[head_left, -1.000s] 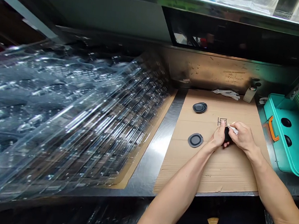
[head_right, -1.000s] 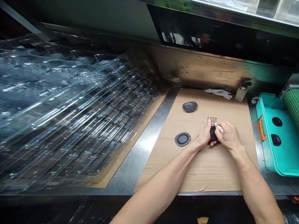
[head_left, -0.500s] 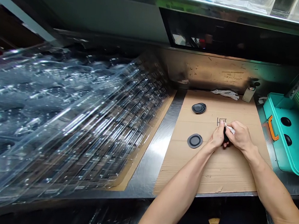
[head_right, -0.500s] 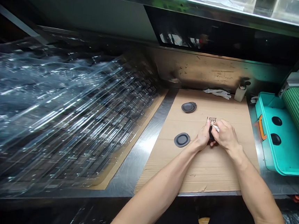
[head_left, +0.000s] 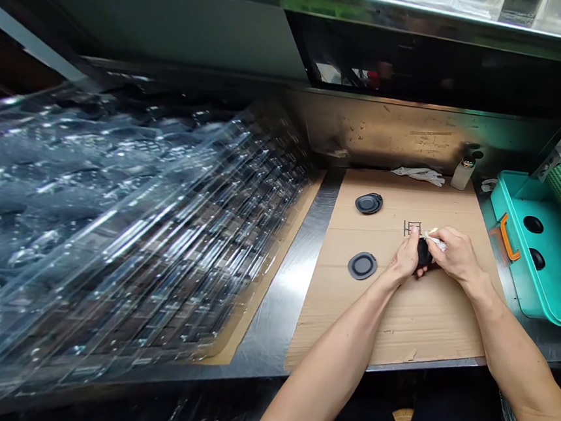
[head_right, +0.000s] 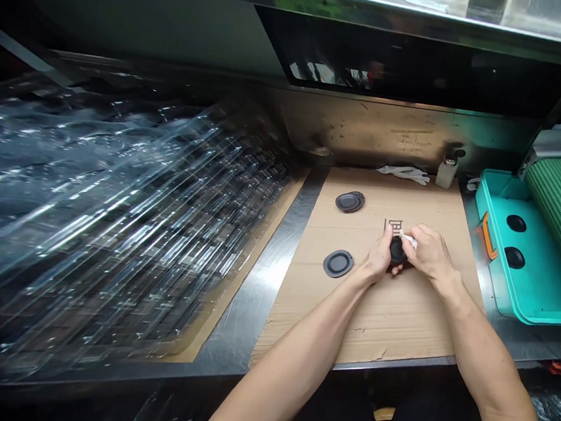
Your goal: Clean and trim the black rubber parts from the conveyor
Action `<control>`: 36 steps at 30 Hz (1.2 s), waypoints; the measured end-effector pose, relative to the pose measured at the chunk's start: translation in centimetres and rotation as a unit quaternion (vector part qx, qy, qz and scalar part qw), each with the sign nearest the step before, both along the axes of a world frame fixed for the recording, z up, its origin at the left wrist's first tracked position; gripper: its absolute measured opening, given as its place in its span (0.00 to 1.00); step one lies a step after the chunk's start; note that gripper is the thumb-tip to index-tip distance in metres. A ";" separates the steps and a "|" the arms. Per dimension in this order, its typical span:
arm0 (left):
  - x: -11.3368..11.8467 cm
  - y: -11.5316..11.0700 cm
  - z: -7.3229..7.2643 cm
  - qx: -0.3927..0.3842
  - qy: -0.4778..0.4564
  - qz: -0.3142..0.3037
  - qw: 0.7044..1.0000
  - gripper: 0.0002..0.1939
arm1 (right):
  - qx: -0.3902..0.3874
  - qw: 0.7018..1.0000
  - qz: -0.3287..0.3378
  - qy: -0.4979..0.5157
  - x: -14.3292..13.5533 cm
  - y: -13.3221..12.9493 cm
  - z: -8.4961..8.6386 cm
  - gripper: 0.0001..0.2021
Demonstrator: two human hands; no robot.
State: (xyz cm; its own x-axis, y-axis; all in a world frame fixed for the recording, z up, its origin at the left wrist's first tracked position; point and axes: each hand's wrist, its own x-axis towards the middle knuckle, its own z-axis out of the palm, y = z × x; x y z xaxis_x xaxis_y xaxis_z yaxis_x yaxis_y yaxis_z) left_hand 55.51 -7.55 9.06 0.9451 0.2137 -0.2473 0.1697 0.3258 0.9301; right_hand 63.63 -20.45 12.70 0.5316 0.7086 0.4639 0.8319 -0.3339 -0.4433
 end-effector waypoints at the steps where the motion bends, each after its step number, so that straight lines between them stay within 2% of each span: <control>1: 0.0 0.0 0.0 0.025 -0.010 0.002 1.000 0.42 | 0.001 1.000 0.001 0.004 0.0 0.0 0.1 0.06; 3: 0.0 0.0 0.0 0.051 -0.023 0.007 0.998 0.43 | 0.003 1.000 0.004 0.009 -0.1 0.1 0.2 0.06; 15: -0.3 -0.2 0.7 0.068 -0.021 0.001 0.997 0.43 | -0.001 1.000 -0.006 0.008 -0.4 0.3 0.3 0.05; 20: -0.5 -0.2 0.6 0.105 -0.016 0.003 0.994 0.44 | 0.002 1.000 -0.010 0.023 -0.3 0.0 0.3 0.05; 27: -0.4 -0.2 0.2 0.068 -0.010 0.001 0.998 0.43 | 0.013 0.998 -0.018 0.054 -0.6 0.6 0.5 0.05; 29: -0.2 0.1 0.4 0.013 -0.002 -0.008 1.000 0.42 | 0.017 0.998 -0.026 0.062 -0.3 0.3 0.4 0.06; 31: -0.1 0.7 1.1 -0.093 0.012 -0.002 0.996 0.41 | 0.017 0.996 -0.061 0.057 0.4 -0.5 0.4 0.07; 34: -0.1 2.0 2.3 -0.258 0.047 0.037 0.964 0.39 | -0.010 0.987 -0.162 0.013 1.9 -2.1 0.2 0.12; 36: -0.2 2.9 3.0 -0.332 0.065 0.050 0.940 0.37 | -0.022 0.979 -0.199 -0.041 2.6 -2.7 0.0 0.15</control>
State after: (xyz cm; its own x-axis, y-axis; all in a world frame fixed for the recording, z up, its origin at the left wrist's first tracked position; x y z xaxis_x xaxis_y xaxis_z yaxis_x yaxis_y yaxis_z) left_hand 55.27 -4.69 12.04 0.8806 0.0574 -0.4703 0.2061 0.8475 0.4892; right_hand 66.21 -23.17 12.71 0.7318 0.4729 0.4906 0.6641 -0.6564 -0.3579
